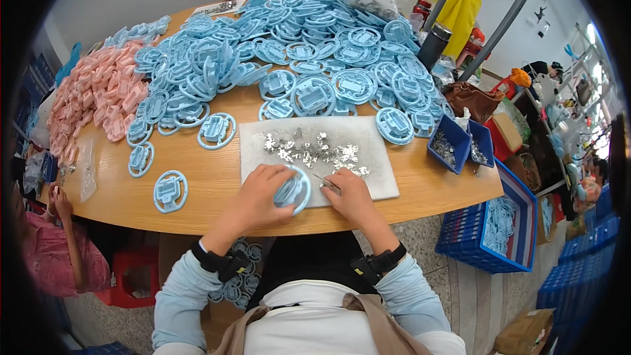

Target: Sort metal clips and fit them into circular blue plastic components as part of an assembly process.

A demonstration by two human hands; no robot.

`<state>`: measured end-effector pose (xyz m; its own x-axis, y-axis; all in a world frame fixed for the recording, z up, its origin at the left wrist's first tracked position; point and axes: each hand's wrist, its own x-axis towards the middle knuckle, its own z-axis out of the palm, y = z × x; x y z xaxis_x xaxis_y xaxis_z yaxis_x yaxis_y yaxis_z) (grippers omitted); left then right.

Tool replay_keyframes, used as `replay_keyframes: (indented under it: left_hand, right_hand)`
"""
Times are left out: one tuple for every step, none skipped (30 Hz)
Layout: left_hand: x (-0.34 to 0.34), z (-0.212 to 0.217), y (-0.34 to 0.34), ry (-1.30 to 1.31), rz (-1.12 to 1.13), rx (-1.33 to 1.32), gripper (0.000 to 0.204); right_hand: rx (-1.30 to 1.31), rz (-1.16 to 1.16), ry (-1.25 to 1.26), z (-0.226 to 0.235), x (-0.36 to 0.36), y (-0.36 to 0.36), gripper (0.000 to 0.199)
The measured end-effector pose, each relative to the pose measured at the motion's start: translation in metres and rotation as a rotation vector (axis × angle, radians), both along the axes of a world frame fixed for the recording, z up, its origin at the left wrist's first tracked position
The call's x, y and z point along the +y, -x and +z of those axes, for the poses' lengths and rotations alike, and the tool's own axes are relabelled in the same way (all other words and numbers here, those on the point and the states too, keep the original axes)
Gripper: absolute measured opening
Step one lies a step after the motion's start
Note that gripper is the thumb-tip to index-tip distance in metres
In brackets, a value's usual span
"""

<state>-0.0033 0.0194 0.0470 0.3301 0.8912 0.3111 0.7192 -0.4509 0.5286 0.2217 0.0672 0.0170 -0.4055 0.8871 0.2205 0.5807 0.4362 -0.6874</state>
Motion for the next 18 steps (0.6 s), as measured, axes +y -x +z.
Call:
replay_keyframes:
  left_hand:
    - [-0.002,0.000,-0.007,-0.034,0.102,-0.045,0.058]
    - [-0.003,-0.005,-0.014,-0.066,0.204,-0.094,0.059]
    - [-0.004,-0.011,-0.021,-0.046,0.217,-0.114,0.062]
    - [-0.005,-0.017,-0.026,-0.028,0.233,-0.133,0.064]
    - [-0.007,-0.020,-0.027,-0.010,0.250,-0.152,0.067]
    - [-0.010,-0.019,-0.023,-0.027,0.226,-0.152,0.070]
    - [-0.011,-0.014,-0.019,-0.041,0.199,-0.151,0.073]
    - [-0.012,-0.012,-0.014,-0.055,0.173,-0.150,0.076]
    - [-0.010,-0.014,-0.008,-0.059,0.141,-0.100,0.077]
    - [-0.005,-0.017,0.000,-0.071,0.104,-0.048,0.078]
    - [-0.001,-0.021,0.005,-0.082,0.066,0.004,0.078]
    - [0.001,-0.027,0.006,-0.081,0.062,-0.012,0.078]
    - [0.003,-0.032,0.006,-0.078,0.059,-0.030,0.077]
    - [0.004,-0.036,0.006,-0.075,0.055,-0.049,0.077]
    - [0.004,-0.038,0.005,-0.091,0.085,-0.057,0.076]
    - [0.003,-0.038,0.003,-0.103,0.117,-0.069,0.074]
    - [0.002,-0.038,-0.001,-0.115,0.149,-0.080,0.073]
    - [0.002,-0.037,-0.004,-0.111,0.167,-0.090,0.071]
  right_hand:
    - [-0.033,0.008,-0.020,0.001,-0.002,0.002,0.014]
    - [-0.069,0.016,-0.037,0.000,-0.001,0.004,0.014]
    - [-0.060,0.006,-0.027,0.000,-0.001,0.004,0.013]
    - [-0.049,0.000,-0.020,-0.001,0.000,0.005,0.012]
    - [-0.039,-0.006,-0.013,0.000,0.002,0.005,0.012]
    - [0.033,-0.021,0.056,0.003,0.003,0.006,0.011]
    - [0.105,-0.040,0.129,0.009,0.005,0.006,0.010]
    - [0.177,-0.059,0.201,0.015,0.007,0.008,0.009]
    - [0.195,-0.041,0.225,0.019,0.010,0.012,0.006]
    - [0.222,-0.003,0.184,0.018,0.010,0.018,0.007]
    - [0.249,0.034,0.143,0.015,0.010,0.028,0.007]
    - [0.276,0.071,0.102,0.013,0.010,0.036,0.008]
    - [0.195,0.104,0.076,0.014,0.010,0.042,0.008]
    - [0.183,0.102,0.052,0.013,0.011,0.047,0.007]
    - [0.172,0.099,0.028,0.011,0.012,0.052,0.007]
    - [0.156,0.098,0.008,0.008,0.011,0.055,0.006]
    - [0.140,0.097,-0.012,0.007,0.011,0.057,0.006]
    - [0.104,0.099,-0.014,0.009,0.011,0.058,0.006]
